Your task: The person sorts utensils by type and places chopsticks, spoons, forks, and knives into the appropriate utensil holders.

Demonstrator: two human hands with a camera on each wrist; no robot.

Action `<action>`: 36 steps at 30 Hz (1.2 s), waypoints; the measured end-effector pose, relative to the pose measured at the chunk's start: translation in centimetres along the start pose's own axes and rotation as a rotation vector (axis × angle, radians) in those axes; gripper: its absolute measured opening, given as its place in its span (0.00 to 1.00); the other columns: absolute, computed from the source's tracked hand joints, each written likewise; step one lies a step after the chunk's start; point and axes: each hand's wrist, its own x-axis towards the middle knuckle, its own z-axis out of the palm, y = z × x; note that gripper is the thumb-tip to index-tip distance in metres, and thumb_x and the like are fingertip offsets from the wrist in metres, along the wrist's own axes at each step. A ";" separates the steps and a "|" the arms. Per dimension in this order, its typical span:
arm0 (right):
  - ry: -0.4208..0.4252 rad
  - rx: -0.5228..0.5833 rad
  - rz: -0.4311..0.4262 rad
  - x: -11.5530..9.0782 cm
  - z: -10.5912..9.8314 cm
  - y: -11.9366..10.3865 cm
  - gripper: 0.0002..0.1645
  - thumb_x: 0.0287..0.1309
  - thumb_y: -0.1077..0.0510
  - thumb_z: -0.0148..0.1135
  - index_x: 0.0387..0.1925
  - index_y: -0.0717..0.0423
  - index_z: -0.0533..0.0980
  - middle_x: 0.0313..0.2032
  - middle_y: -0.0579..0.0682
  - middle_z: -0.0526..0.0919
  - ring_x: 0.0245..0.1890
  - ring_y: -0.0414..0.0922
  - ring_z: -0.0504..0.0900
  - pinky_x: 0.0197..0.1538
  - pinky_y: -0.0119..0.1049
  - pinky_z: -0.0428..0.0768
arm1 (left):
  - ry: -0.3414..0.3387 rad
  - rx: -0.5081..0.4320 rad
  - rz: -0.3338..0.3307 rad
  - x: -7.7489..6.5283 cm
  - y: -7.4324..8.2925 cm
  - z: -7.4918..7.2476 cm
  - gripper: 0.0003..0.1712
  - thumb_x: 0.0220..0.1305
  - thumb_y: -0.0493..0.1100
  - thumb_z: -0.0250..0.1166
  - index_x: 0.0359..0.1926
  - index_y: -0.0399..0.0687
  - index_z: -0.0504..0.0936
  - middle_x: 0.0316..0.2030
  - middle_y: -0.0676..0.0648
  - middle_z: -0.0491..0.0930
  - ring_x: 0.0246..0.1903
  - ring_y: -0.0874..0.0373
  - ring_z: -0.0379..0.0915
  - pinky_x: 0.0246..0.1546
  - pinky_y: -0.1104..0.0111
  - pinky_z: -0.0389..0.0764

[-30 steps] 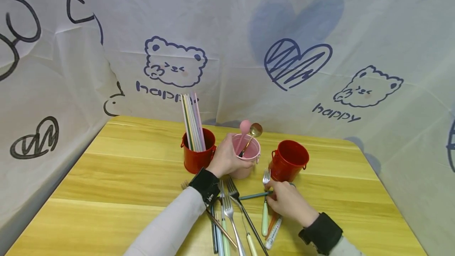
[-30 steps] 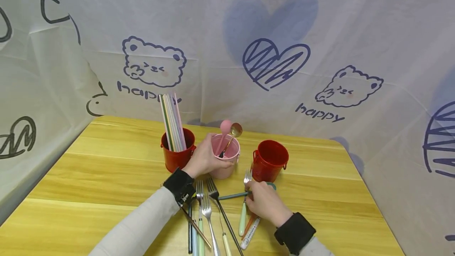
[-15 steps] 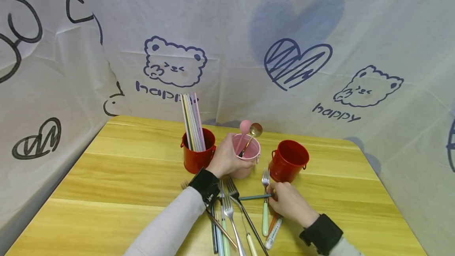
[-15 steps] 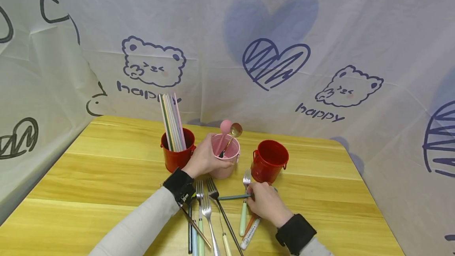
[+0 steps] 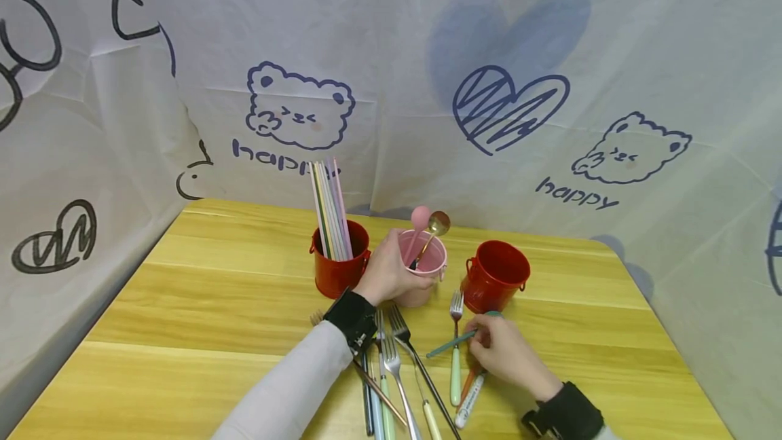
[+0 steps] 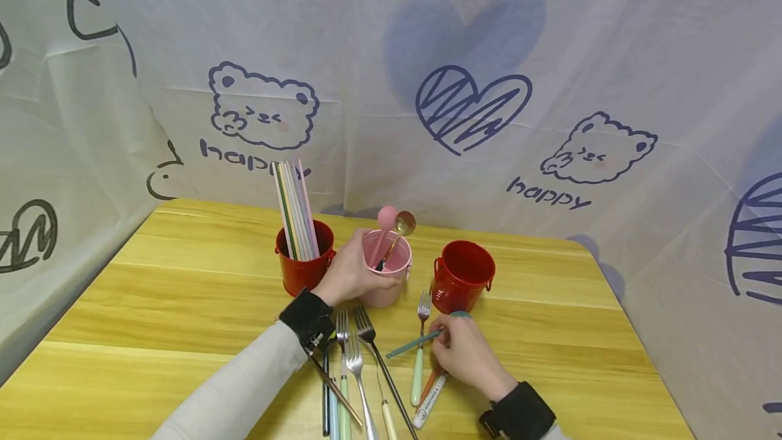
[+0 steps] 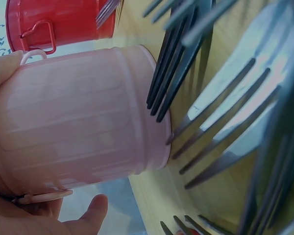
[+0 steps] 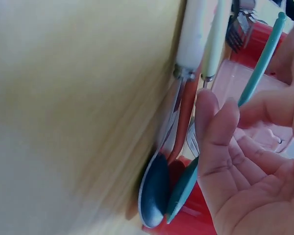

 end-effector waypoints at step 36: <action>0.258 0.541 -0.143 1.1 -1.5 -3.0 0.08 0.60 0.68 0.58 0.39 0.69 0.68 0.28 0.64 0.79 0.25 0.47 0.80 0.25 0.32 0.78 | -0.119 -0.091 0.064 -0.6 0.1 -1.2 0.55 0.34 0.50 0.80 0.62 0.45 0.59 0.54 0.45 0.71 0.51 0.52 0.69 0.54 0.58 0.74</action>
